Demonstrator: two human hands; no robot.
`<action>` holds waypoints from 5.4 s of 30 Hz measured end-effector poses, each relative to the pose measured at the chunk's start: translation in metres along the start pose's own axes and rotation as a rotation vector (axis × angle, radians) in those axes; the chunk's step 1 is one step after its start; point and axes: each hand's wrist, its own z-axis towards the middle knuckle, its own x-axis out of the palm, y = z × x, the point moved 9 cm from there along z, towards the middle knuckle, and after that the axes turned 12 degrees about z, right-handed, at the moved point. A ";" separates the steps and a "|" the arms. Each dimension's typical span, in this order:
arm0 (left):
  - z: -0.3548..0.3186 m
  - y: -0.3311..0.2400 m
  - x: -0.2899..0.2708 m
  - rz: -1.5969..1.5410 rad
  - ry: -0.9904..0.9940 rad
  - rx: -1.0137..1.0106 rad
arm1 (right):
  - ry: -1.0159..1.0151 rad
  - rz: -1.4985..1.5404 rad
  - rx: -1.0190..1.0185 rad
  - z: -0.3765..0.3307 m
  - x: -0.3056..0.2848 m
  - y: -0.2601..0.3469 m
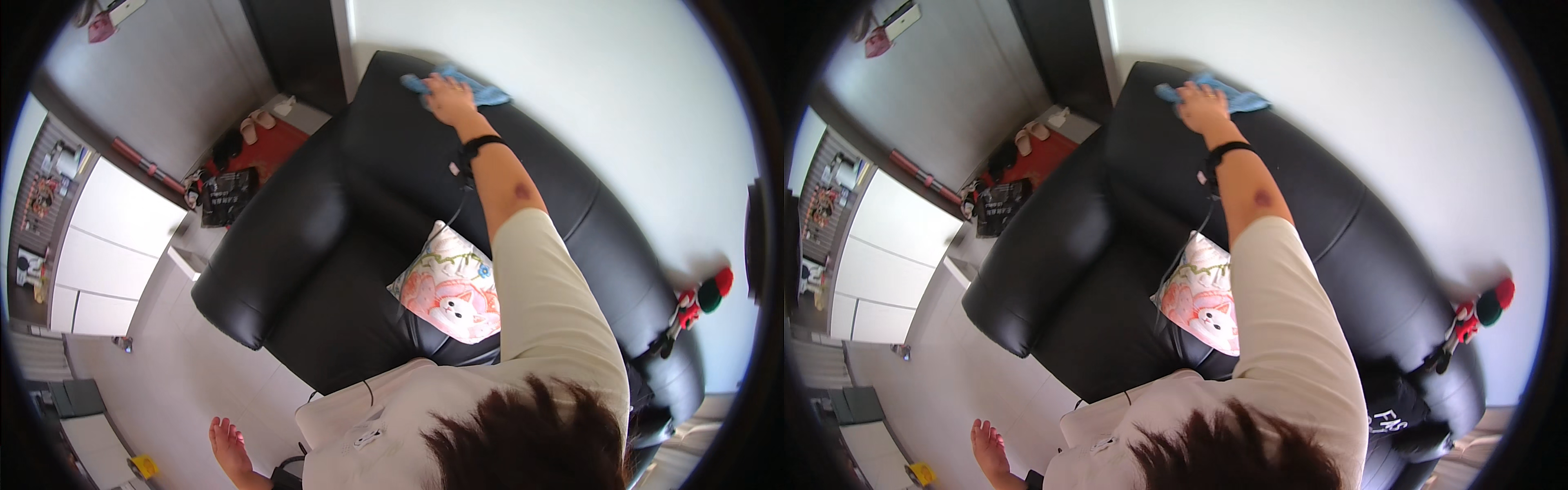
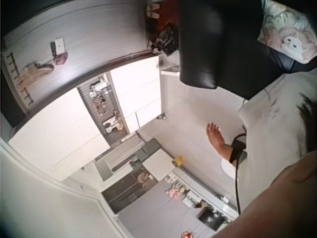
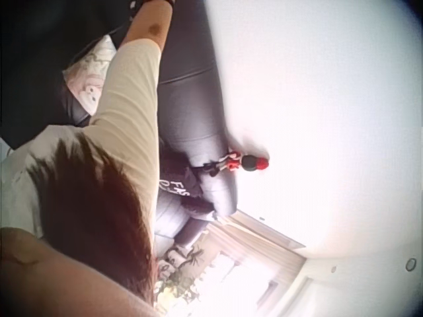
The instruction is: The person wipes a leather sofa and throw pillows with a cloth, then picks up items from the sofa to place them in a bag before moving to a counter.
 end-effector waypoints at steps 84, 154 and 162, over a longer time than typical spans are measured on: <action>0.196 -0.102 0.017 0.413 0.798 0.253 | 0.197 0.537 0.583 -0.409 -0.099 0.364; 0.683 -0.512 0.103 0.966 1.146 0.617 | -0.228 0.700 1.795 -0.298 0.309 0.620; 0.688 -0.535 0.161 1.089 1.130 0.649 | -0.248 0.447 2.113 -0.297 0.328 0.571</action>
